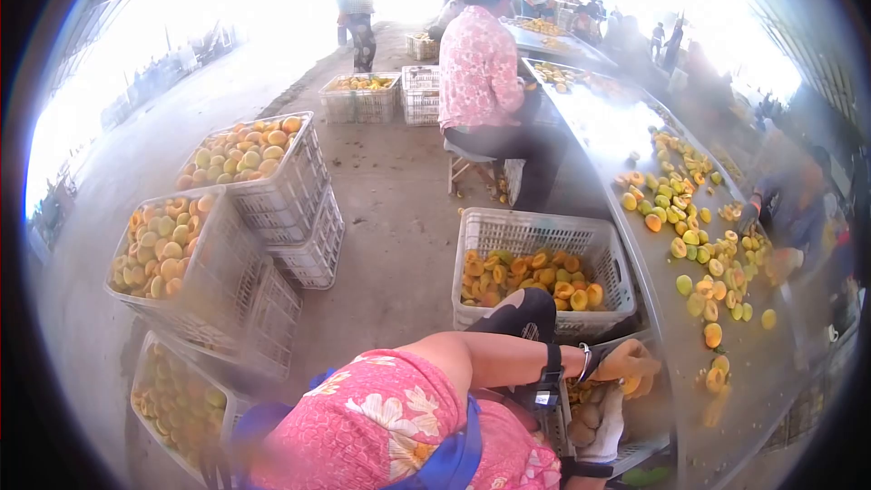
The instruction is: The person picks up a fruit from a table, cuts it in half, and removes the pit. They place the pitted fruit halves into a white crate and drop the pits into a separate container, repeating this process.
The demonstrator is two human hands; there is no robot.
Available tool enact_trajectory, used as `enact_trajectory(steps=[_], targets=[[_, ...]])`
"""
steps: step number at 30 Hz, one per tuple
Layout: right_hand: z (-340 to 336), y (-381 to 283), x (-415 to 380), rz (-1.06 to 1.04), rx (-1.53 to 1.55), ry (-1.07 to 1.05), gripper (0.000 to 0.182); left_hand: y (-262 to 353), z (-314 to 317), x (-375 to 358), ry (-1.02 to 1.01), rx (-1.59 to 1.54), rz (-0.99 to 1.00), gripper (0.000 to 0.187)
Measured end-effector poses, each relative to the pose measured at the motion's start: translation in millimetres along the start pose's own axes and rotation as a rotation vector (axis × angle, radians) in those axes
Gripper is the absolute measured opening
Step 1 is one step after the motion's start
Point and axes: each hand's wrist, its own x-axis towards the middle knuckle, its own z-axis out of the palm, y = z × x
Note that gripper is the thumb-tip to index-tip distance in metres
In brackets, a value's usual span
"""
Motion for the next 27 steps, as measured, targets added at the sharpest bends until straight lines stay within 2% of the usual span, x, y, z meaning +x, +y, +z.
enact_trajectory(steps=[3, 4, 5, 6, 7, 8, 9, 10, 11, 13, 14, 15, 18, 19, 21, 23, 25, 26, 27], targets=[[-0.4, 12.9, 10.7, -0.116, 0.115, 0.090, 0.033, 3.2, 3.0, -2.5, 0.030, -0.045, 0.042, 0.053], [4.4, 17.1, 20.8, -0.172, 0.214, 0.229, 0.032, -1.2, 1.5, 0.1, -0.003, -0.127, -0.070, 0.056], [26.5, 8.9, 15.9, -0.157, 0.318, 0.248, 0.031, -5.1, -1.4, 2.9, -0.028, -0.205, -0.185, 0.058], [48.8, 0.5, 12.2, -0.144, 0.423, 0.271, 0.031, -6.4, 4.7, 2.8, 0.009, -0.334, -0.209, 0.059], [35.7, 0.7, 10.3, -0.101, 0.513, 0.041, 0.032, -21.1, 8.3, 8.8, 0.079, -0.574, -0.232, 0.058], [22.2, 0.5, 8.8, -0.037, 0.576, -0.184, 0.034, -31.0, 5.1, 13.8, 0.094, -0.552, -0.205, 0.056], [-4.3, 3.8, 14.5, -0.011, 0.585, -0.540, 0.040, -28.0, 6.7, 15.6, 0.182, -0.553, -0.260, 0.054], [-24.7, 6.3, 15.3, -0.005, 0.529, -0.547, 0.040, -50.9, -11.1, 24.9, 0.022, -0.891, -0.201, 0.053], [-19.2, 3.1, 11.7, 0.020, 0.477, -0.560, 0.040, -66.6, -25.6, 32.4, 0.133, -0.812, -0.142, 0.049], [-29.5, 12.9, 11.3, -0.021, 0.494, -0.422, 0.043, -49.7, -39.7, 35.7, 0.483, -0.768, -0.153, 0.043], [-29.4, 13.4, 7.0, -0.023, 0.526, -0.373, 0.044, -43.8, -55.5, 33.2, 0.505, -0.701, -0.089, 0.042], [-30.4, 12.4, 7.7, -0.037, 0.542, -0.315, 0.044, -35.3, -74.8, 31.5, 0.427, -0.602, -0.004, 0.036], [-50.7, 10.4, 7.4, -0.053, 0.650, -0.158, 0.043, 1.0, -104.2, 31.0, 0.816, -0.091, -0.009, 0.031], [-57.0, 11.3, 11.5, -0.033, 0.646, 0.016, 0.041, -1.3, -122.5, 37.8, 0.817, 0.174, 0.049, 0.020], [-59.7, 12.2, 17.7, -0.050, 0.605, 0.238, 0.039, -2.2, -132.5, 51.8, 0.758, 0.511, 0.245, 0.020], [-58.7, 10.2, 21.4, -0.045, 0.591, 0.261, 0.038, 10.9, -93.5, 75.1, 0.643, 0.627, 0.056, 0.025], [-53.9, 2.1, 22.4, -0.046, 0.596, 0.230, 0.036, -6.1, -35.9, 123.4, 0.267, 1.241, 0.231, 0.030], [-58.0, 3.1, 25.3, -0.044, 0.638, 0.187, 0.036, -19.3, -20.1, 145.1, 0.151, 1.287, 0.099, 0.038], [-64.7, 6.7, 27.8, -0.043, 0.676, 0.143, 0.037, -21.0, -15.1, 153.8, 0.138, 1.287, 0.108, 0.038]])
